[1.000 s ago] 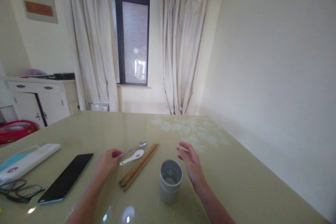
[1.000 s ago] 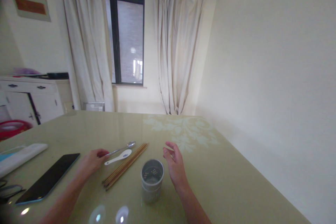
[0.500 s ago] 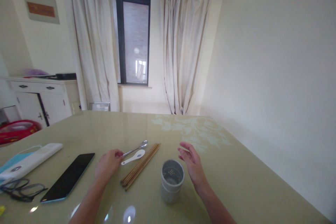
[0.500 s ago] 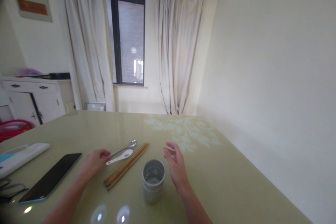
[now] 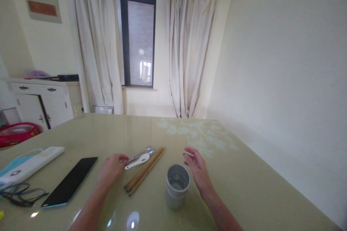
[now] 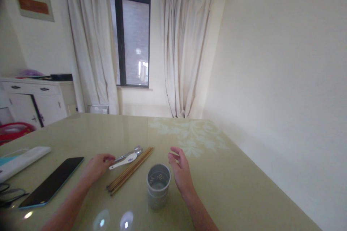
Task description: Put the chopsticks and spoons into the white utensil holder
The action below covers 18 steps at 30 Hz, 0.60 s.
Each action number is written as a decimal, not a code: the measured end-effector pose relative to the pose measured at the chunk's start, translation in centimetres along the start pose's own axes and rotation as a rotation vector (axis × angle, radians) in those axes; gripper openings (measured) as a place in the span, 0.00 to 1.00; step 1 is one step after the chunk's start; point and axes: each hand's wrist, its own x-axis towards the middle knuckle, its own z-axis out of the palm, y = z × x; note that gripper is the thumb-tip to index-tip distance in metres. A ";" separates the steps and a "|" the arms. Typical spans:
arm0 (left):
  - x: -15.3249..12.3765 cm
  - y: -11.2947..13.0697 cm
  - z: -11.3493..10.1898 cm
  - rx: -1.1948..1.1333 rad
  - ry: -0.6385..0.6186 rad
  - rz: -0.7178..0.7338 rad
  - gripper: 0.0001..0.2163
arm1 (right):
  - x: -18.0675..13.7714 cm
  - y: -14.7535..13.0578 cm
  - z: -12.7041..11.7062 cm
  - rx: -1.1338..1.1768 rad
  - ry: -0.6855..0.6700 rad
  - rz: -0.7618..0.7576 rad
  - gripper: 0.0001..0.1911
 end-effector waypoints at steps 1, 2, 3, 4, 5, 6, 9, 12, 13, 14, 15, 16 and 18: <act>0.0 0.0 0.0 -0.003 0.001 0.003 0.09 | 0.0 0.0 0.0 -0.002 0.001 0.000 0.24; 0.1 0.1 -0.2 -0.007 0.006 0.007 0.09 | 0.0 0.0 0.0 -0.004 0.001 0.001 0.24; 0.2 0.2 -0.3 -0.011 0.015 0.011 0.10 | 0.0 0.1 0.0 -0.006 -0.001 0.003 0.24; 0.2 0.4 -0.6 -0.018 0.025 0.016 0.12 | 0.0 0.1 0.0 -0.007 -0.002 0.004 0.24; 0.2 0.8 -0.8 -0.029 0.039 0.027 0.14 | 0.0 0.2 0.0 -0.007 -0.002 0.002 0.24; 0.0 1.3 -1.1 -0.045 0.062 0.054 0.16 | 0.0 0.2 0.0 -0.007 0.001 0.000 0.24; -1.7 4.0 -1.4 -0.060 0.155 0.243 0.20 | -0.1 0.2 0.2 -0.008 -0.005 -0.004 0.24; -4.7 7.4 -0.2 0.102 0.132 0.459 0.18 | -0.3 0.0 0.4 -0.010 -0.024 0.000 0.27; -5.7 8.3 0.5 0.162 0.110 0.496 0.17 | -0.4 -0.2 0.5 -0.004 -0.033 0.000 0.28; -6.5 9.0 1.2 0.218 0.085 0.530 0.17 | -0.5 -0.3 0.5 0.006 -0.047 -0.002 0.29; -7.2 9.5 2.0 0.269 0.050 0.547 0.18 | -0.6 -0.5 0.5 0.018 -0.070 -0.009 0.31; -7.6 9.7 2.6 0.308 0.026 0.563 0.19 | -0.8 -0.7 0.5 0.030 -0.102 -0.021 0.32; -7.8 9.7 3.5 0.349 0.005 0.591 0.19 | -1.1 -1.2 0.4 0.040 -0.184 -0.058 0.34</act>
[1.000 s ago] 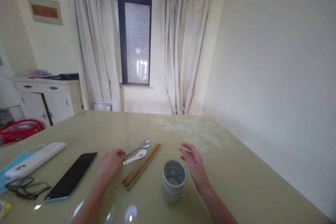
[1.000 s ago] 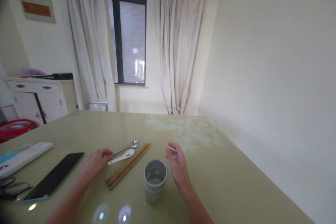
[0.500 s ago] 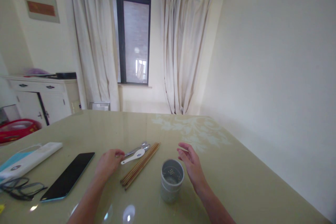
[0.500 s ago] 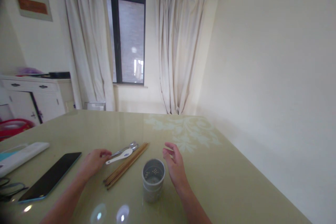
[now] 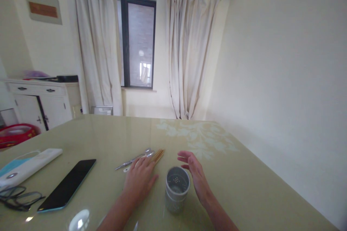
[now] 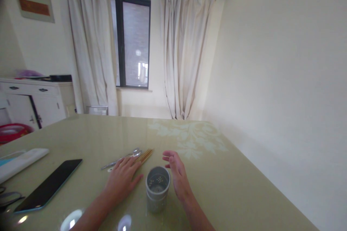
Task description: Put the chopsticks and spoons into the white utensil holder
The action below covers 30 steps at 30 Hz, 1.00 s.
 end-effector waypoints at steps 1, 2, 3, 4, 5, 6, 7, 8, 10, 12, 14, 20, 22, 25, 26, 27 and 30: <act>0.0 -0.1 0.3 0.007 0.000 0.012 0.18 | -0.2 -0.3 -0.1 -0.004 -0.048 -0.019 0.34; 0.1 -0.4 0.5 0.010 0.003 0.019 0.18 | -0.4 -0.6 -0.1 -0.012 -0.100 -0.038 0.36; 0.1 -0.7 0.6 0.012 0.003 0.022 0.18 | -0.6 -0.8 -0.3 -0.020 -0.155 -0.052 0.38; 0.2 -1.0 0.6 0.015 -0.001 0.024 0.18 | -0.8 -1.1 -0.4 -0.024 -0.210 -0.061 0.40; 0.3 -1.2 0.5 0.019 -0.004 0.024 0.18 | -0.9 -1.3 -0.7 -0.022 -0.261 -0.064 0.42; 0.3 -1.4 0.5 0.022 -0.005 0.025 0.18 | -1.0 -1.5 -0.9 -0.011 -0.309 -0.057 0.44; 0.4 -1.5 0.4 0.025 -0.006 0.027 0.17 | -1.0 -1.6 -1.2 0.006 -0.350 -0.040 0.46; 0.4 -1.6 0.4 0.026 -0.008 0.030 0.17 | -1.0 -1.6 -1.5 0.025 -0.388 -0.013 0.47; 0.5 -1.6 0.3 0.029 -0.010 0.030 0.15 | -0.7 -1.4 -2.2 0.058 -0.459 0.043 0.51; 0.6 -1.6 0.2 0.038 -0.016 0.021 0.15 | -0.3 -1.0 -2.9 0.077 -0.519 0.077 0.55; 0.6 -1.7 0.1 0.047 -0.023 0.012 0.15 | 0.1 -0.6 -3.5 0.086 -0.559 0.089 0.57; 0.4 -1.5 -0.4 0.029 -0.024 -0.001 0.14 | 0.2 -0.8 -4.2 0.047 -0.643 0.144 0.63; 0.4 -1.3 -0.8 0.030 -0.029 -0.008 0.12 | 0.0 -1.1 -4.1 0.011 -0.648 0.159 0.64; 0.2 -1.1 -1.1 0.041 -0.039 -0.025 0.10 | -0.2 -1.5 -4.0 -0.035 -0.642 0.164 0.64; 0.2 -1.1 -1.2 0.044 -0.042 -0.030 0.09 | -0.2 -1.5 -4.0 -0.046 -0.636 0.163 0.64; 0.2 -1.1 -1.2 0.045 -0.044 -0.034 0.09 | -0.2 -1.7 -3.9 -0.056 -0.631 0.161 0.63; 0.1 -1.1 -1.0 0.045 -0.035 -0.042 0.08 | -0.4 -2.0 -3.7 -0.081 -0.619 0.157 0.62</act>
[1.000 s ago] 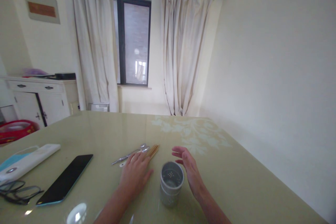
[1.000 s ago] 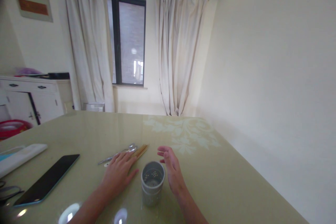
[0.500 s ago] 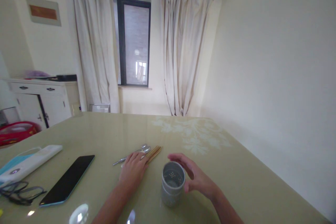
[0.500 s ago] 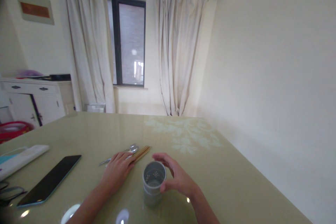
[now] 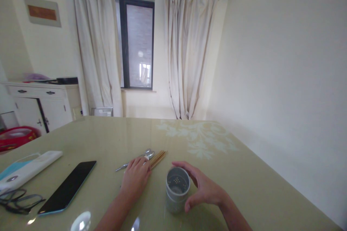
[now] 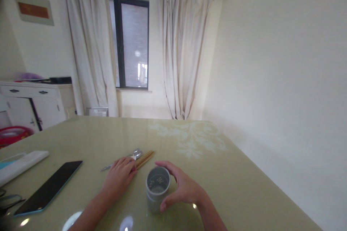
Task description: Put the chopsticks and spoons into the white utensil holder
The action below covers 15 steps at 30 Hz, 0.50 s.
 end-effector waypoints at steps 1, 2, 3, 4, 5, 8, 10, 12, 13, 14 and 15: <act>0.0 0.0 0.0 0.002 0.001 -0.008 0.08 | 0.0 -0.1 0.1 -0.009 0.004 0.001 0.62; 0.0 0.0 0.0 0.004 -0.001 -0.018 0.08 | 0.0 -0.2 0.2 -0.018 0.007 0.002 0.61; 0.0 0.0 0.0 0.002 -0.006 -0.028 0.07 | 0.0 -0.2 0.2 -0.028 0.014 0.001 0.60; 0.0 0.0 0.0 -0.005 -0.015 -0.035 0.07 | 0.0 -0.2 0.3 -0.037 0.022 -0.001 0.59; 0.0 0.0 0.0 -0.017 -0.024 -0.037 0.07 | 0.1 -0.1 0.4 -0.043 0.030 -0.003 0.58; -0.1 0.0 0.0 -0.060 -0.021 -0.026 0.06 | 0.4 0.2 0.6 -0.037 0.053 -0.022 0.57; -0.2 0.0 0.2 -0.074 0.001 -0.021 0.06 | 0.6 0.5 0.8 -0.027 0.070 -0.036 0.57; -0.2 0.0 0.5 -0.093 0.020 -0.012 0.05 | 0.7 0.6 1.0 -0.024 0.077 -0.043 0.58; -0.2 0.0 0.6 -0.111 0.031 -0.003 0.05 | 0.7 0.7 1.0 -0.024 0.077 -0.042 0.58; -0.1 0.0 0.7 -0.135 0.046 0.008 0.05 | 0.7 0.7 1.0 -0.023 0.073 -0.038 0.59; -0.1 0.1 0.7 -0.164 0.070 0.016 0.06 | 0.7 0.8 1.0 -0.021 0.069 -0.032 0.61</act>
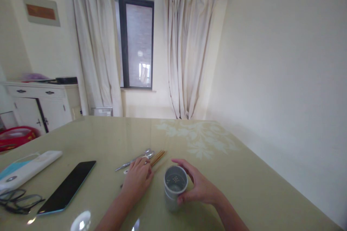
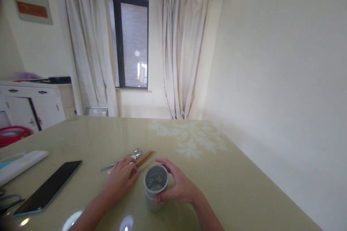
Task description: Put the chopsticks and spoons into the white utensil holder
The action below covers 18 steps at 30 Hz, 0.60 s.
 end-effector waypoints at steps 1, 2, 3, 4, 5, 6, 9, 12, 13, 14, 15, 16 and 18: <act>0.1 0.1 0.0 -0.036 0.031 0.005 0.06 | 0.0 0.0 -0.1 0.005 -0.003 0.005 0.63; 0.2 0.3 -0.2 -0.083 0.068 0.005 0.07 | 0.0 0.1 -0.2 0.017 -0.003 0.002 0.65; 0.3 0.5 -0.3 -0.144 0.110 -0.004 0.08 | -0.1 0.1 -0.3 0.036 -0.001 -0.010 0.66; 0.4 0.8 -0.6 -0.222 0.153 -0.022 0.09 | 0.0 0.1 -0.4 0.057 0.003 -0.033 0.65; 0.4 1.1 -0.9 -0.316 0.190 -0.046 0.11 | 0.0 0.0 -0.4 0.071 0.013 -0.064 0.62; 0.4 1.5 -1.1 -0.416 0.219 -0.069 0.13 | 0.1 0.0 -0.4 0.070 0.032 -0.101 0.57; -0.2 2.7 -1.7 -0.623 0.299 -0.071 0.17 | 0.3 -0.3 0.0 -0.031 0.189 -0.215 0.39; -1.3 4.0 -1.8 -0.579 0.404 0.143 0.14 | 0.2 -0.6 1.3 -0.212 0.399 -0.337 0.22; -1.6 4.3 -1.9 -0.525 0.434 0.247 0.11 | 0.1 -0.7 1.8 -0.272 0.437 -0.377 0.18; -2.0 4.6 -2.0 -0.463 0.455 0.352 0.10 | 0.0 -0.8 2.3 -0.324 0.456 -0.411 0.16; -2.2 4.9 -2.1 -0.398 0.474 0.444 0.09 | -0.1 -0.9 2.8 -0.359 0.463 -0.440 0.14; -2.4 5.1 -2.3 -0.338 0.494 0.517 0.10 | -0.2 -1.0 3.2 -0.374 0.465 -0.459 0.13; -2.6 5.3 -2.6 -0.255 0.531 0.604 0.11 | -0.3 -1.2 4.0 -0.333 0.479 -0.465 0.13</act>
